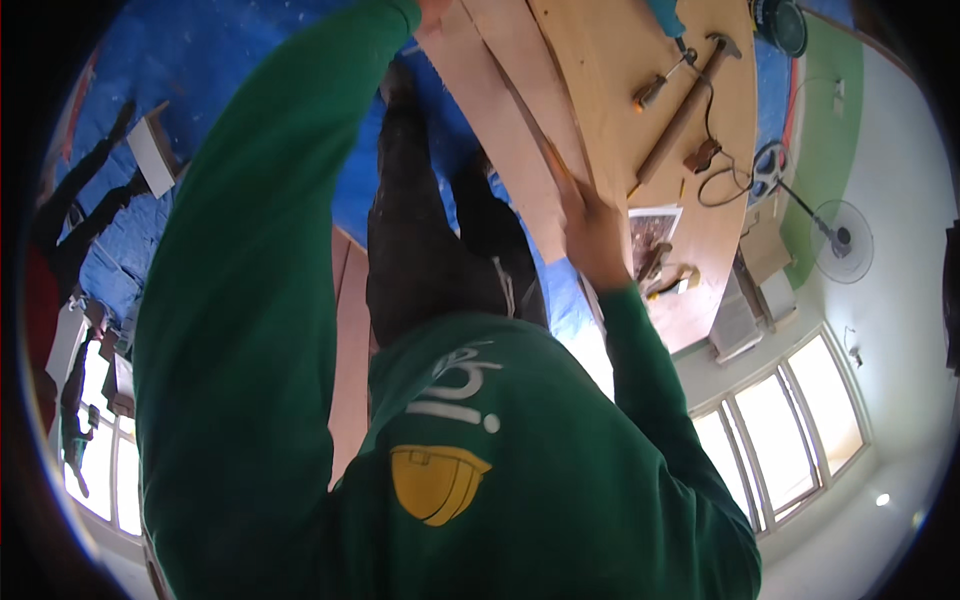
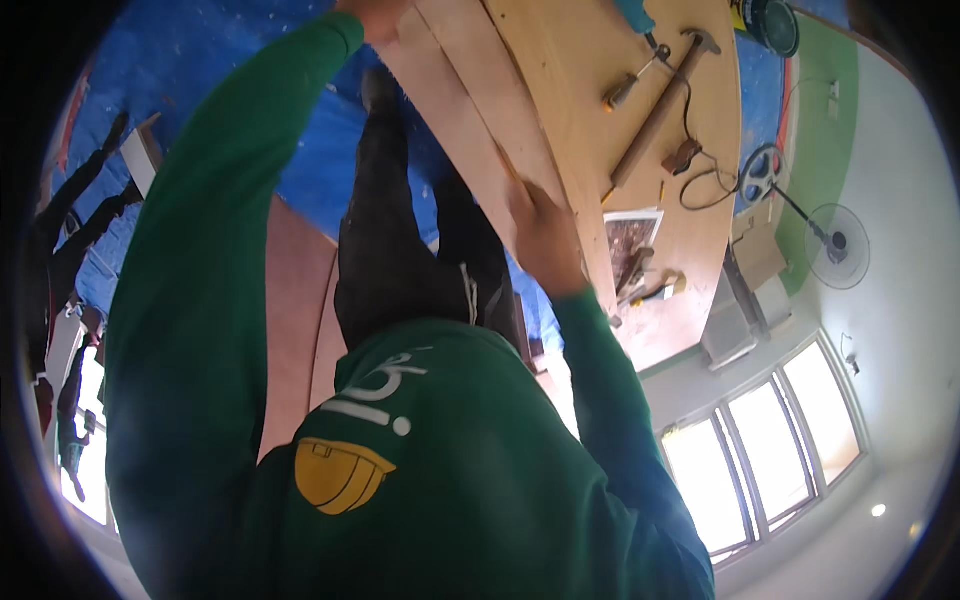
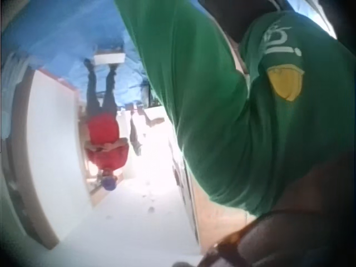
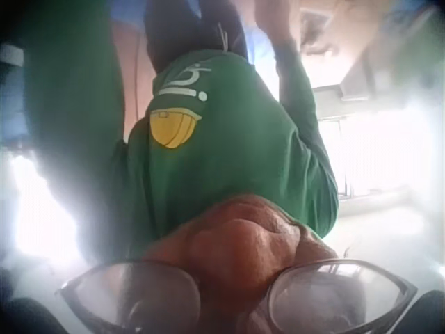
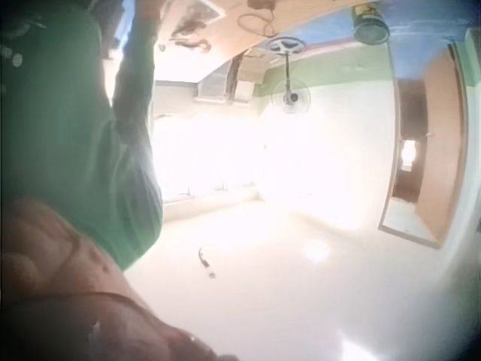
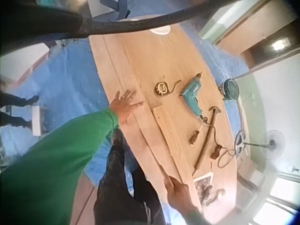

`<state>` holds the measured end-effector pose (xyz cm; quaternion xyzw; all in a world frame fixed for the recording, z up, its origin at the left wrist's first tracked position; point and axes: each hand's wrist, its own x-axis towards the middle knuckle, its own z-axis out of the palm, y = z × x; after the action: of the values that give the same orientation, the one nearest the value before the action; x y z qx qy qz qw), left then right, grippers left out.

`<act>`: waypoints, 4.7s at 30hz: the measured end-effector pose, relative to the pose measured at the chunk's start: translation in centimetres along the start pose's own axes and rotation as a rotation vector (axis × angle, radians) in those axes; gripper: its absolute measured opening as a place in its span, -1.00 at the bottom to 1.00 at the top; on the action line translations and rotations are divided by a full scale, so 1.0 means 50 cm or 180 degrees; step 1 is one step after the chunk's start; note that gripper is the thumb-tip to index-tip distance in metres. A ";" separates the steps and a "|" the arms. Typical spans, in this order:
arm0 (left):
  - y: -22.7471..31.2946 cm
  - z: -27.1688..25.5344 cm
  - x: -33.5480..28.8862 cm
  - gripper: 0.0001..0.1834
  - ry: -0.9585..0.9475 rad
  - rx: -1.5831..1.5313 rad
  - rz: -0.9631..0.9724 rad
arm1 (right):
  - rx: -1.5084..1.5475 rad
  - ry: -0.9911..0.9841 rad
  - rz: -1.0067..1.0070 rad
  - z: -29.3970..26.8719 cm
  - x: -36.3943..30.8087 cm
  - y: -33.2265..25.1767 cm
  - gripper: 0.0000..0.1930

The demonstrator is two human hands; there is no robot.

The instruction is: The person measures a curved wooden structure and a flat wooden board using a tape measure. They then use a utility knife to cut the board along a marked line. The person is kneeling on a blue protective sheet during the process.

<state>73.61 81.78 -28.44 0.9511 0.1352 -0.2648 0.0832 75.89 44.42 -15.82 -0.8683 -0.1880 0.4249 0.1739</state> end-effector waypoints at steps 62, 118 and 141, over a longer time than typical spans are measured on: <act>0.162 0.042 -0.062 0.16 0.0105 -0.0120 0.0140 | -0.1324 0.0408 -0.1980 0.099 0.250 -0.010 -0.77; 0.159 0.059 -0.055 0.09 0.0087 -0.0473 0.0149 | -0.0993 0.0254 -0.1445 0.094 0.222 0.012 -0.64; 0.152 0.045 -0.065 0.19 0.0101 -0.0218 0.0069 | -0.1151 0.0032 -0.1554 0.027 0.049 0.115 -0.67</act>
<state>72.15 73.37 -27.99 0.9533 0.1352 -0.2439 0.1163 77.23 40.76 -20.89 -0.8164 -0.4629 0.3258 0.1145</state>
